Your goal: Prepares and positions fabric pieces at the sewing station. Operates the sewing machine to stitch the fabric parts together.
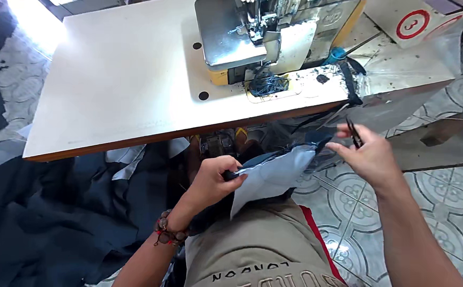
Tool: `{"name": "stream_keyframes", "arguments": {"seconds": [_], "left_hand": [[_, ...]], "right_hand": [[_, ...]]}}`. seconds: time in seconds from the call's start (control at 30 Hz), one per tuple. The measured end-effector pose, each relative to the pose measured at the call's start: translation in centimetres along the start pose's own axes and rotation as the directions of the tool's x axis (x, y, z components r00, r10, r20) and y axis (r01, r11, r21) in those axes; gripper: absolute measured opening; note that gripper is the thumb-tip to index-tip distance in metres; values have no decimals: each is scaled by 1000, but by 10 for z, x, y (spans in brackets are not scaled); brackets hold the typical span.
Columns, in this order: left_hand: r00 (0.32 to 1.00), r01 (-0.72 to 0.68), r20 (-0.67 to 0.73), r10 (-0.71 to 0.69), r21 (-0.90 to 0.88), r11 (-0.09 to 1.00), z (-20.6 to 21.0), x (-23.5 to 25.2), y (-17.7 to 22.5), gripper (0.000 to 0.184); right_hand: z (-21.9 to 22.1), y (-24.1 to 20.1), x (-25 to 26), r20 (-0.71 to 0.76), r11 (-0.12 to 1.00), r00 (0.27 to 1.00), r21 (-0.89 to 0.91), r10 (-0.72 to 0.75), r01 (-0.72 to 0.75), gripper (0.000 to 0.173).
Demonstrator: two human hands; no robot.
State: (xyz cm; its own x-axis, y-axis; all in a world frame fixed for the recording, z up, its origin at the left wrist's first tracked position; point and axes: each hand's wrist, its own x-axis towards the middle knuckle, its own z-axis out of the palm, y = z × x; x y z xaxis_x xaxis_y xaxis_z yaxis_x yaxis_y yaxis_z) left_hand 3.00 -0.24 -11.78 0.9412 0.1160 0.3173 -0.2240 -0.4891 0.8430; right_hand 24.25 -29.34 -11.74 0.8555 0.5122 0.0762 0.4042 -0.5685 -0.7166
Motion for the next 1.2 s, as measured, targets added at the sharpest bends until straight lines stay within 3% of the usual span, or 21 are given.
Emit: {"name": "stream_keyframes", "arguments": {"seconds": [0.07,0.13,0.17,0.23,0.33,0.47,0.6,0.73,0.83,0.93,1.0,1.07,1.13,1.2], "left_hand": [[997,-60,50,59,19,998,6,7,6,17],[993,-92,73,91,16,996,8,14,12,17],[993,-98,72,97,5,995,7,15,15,17],[994,-86,57,88,-29,996,2,12,19,17],[995,-95,22,96,-46,994,-9,-2,14,15],[983,-182,74,166,390,903,-18,-32,-13,11],[999,23,-41,3,602,798,-21,-85,-72,14],[962,261,-207,-177,521,812,-50,-127,-86,13],[932,349,-185,-311,235,907,-103,-140,-52,10],[937,247,-281,-209,108,963,-162,-143,-15,10],[917,234,-364,-161,166,958,-183,-138,-4,8],[903,248,-409,-129,251,936,-183,-121,-4,9],[930,249,-349,-111,380,891,-160,-93,1,13],[984,141,-164,-67,495,857,-118,-61,15,16]], "right_hand": [[-6,-47,-2,92,976,972,2,-216,217,59],[8,-81,1,276,915,873,148,-403,376,57],[21,-91,4,380,887,803,239,-459,394,48],[49,-101,11,543,851,656,352,-524,389,13],[61,-111,14,632,842,561,455,-534,288,26],[19,-113,4,437,723,616,596,-656,348,22],[-43,-97,-9,280,733,779,605,-561,311,8],[-69,-53,-9,176,708,835,635,-521,308,9],[-69,-30,-5,225,752,867,619,-444,225,9],[-59,-20,1,282,866,931,496,-230,64,16],[-39,-8,9,301,942,953,331,-42,-63,15],[-9,2,15,338,968,940,218,47,-127,11],[15,-8,13,412,968,902,248,-131,27,8],[35,-39,4,441,870,768,387,-465,304,15]]}}
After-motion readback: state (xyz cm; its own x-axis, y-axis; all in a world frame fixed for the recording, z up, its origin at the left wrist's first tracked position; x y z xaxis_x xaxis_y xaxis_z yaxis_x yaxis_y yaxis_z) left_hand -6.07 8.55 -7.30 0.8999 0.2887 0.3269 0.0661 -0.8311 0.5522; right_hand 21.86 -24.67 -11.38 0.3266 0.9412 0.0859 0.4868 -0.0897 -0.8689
